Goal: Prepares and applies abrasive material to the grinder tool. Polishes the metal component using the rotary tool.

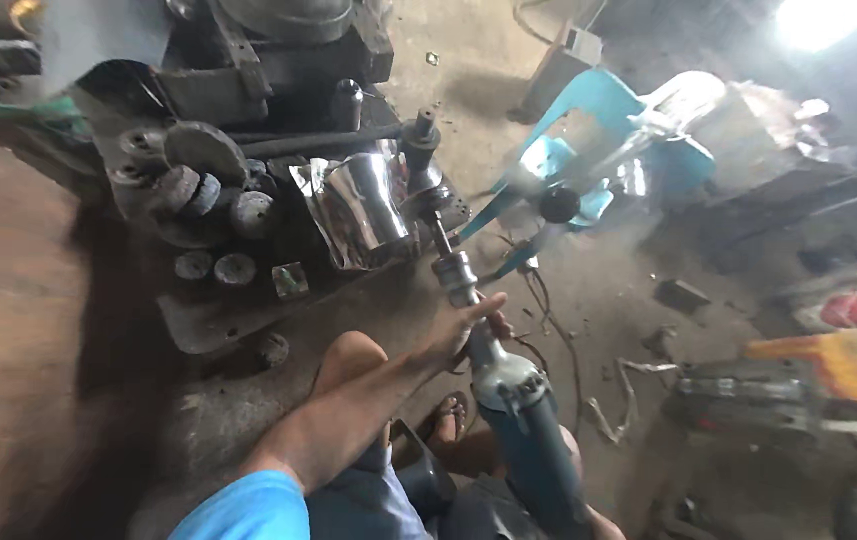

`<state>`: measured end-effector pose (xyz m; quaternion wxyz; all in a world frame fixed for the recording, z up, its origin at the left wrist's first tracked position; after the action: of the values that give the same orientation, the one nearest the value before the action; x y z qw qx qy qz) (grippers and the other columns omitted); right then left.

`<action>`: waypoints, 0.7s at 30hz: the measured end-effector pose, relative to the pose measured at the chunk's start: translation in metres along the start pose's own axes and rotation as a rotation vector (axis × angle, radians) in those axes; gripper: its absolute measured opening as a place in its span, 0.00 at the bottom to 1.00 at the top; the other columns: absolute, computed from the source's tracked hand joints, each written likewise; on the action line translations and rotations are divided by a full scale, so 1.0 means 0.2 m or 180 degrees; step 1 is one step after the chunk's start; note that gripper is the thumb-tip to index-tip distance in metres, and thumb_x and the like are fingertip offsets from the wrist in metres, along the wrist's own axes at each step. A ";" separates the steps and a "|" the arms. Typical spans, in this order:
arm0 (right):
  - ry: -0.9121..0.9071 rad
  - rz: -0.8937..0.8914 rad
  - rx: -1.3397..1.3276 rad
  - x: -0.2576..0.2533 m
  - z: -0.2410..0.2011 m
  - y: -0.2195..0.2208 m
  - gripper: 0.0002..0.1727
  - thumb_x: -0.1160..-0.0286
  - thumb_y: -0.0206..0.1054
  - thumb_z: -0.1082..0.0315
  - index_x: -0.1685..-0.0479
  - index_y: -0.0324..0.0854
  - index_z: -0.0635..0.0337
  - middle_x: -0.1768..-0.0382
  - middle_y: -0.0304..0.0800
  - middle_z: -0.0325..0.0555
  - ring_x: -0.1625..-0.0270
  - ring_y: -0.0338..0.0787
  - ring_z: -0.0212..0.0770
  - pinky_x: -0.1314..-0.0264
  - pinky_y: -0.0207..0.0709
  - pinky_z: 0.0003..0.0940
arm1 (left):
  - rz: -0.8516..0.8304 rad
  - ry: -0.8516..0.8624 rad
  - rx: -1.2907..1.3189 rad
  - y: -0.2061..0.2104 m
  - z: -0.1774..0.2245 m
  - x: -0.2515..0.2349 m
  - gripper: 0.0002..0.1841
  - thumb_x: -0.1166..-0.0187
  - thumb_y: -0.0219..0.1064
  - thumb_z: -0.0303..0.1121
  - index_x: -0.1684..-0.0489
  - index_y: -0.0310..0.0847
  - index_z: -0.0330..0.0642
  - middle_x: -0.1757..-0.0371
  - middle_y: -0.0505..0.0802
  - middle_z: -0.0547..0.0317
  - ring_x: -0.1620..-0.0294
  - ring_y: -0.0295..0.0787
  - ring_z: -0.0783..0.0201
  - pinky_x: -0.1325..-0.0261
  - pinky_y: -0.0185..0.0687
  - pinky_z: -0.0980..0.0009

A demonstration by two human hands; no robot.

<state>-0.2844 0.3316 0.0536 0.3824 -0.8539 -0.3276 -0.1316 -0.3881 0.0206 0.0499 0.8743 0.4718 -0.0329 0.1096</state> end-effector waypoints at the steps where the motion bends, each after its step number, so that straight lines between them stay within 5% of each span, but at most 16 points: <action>1: 0.0016 0.0018 -0.0030 -0.01 -0.01 0.02 0.25 0.36 0.81 0.59 0.44 0.85 0.66 0.57 0.95 0.50 0.54 0.96 0.41 0.44 0.91 0.47 | 0.0176 0.0018 0.0024 -0.03 0.01 -0.01 0.08 0.15 0.66 0.30 0.59 0.73 0.34 0.77 0.88 0.51 0.74 0.92 0.56 0.58 0.94 0.58; 9: 0.0248 0.0427 0.0085 -0.10 -0.06 0.10 0.24 0.42 0.84 0.61 0.49 0.87 0.65 0.59 0.96 0.49 0.58 0.96 0.40 0.47 0.91 0.45 | 0.0672 0.0062 0.0188 -0.13 0.09 0.00 0.11 0.18 0.71 0.32 0.58 0.72 0.36 0.82 0.81 0.57 0.83 0.84 0.61 0.72 0.91 0.64; 17: 0.0400 0.0462 0.0307 -0.14 -0.11 0.15 0.21 0.44 0.84 0.59 0.56 0.90 0.64 0.66 0.95 0.49 0.64 0.95 0.43 0.51 0.90 0.50 | 0.0645 0.0216 0.0091 -0.19 0.19 0.02 0.08 0.18 0.67 0.26 0.64 0.73 0.36 0.83 0.81 0.56 0.84 0.84 0.61 0.72 0.90 0.64; 21: -0.0160 0.0026 -0.0068 -0.09 -0.27 0.17 0.28 0.39 0.84 0.55 0.42 0.85 0.64 0.55 0.96 0.45 0.53 0.95 0.37 0.42 0.91 0.43 | 0.0612 0.0229 0.0135 -0.24 0.26 0.02 0.08 0.16 0.68 0.32 0.56 0.74 0.38 0.81 0.82 0.57 0.81 0.85 0.61 0.69 0.91 0.62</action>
<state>-0.2743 0.2674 0.0626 0.3655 -0.8623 -0.3322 -0.1120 -0.3713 -0.0476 0.0408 0.8501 0.4806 -0.0442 0.2105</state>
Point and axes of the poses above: each hand's wrist, its own x-axis away from the middle knuckle, its own y-axis out of the palm, z = x × y, the point moved 10 cm from there along -x, towards the middle knuckle
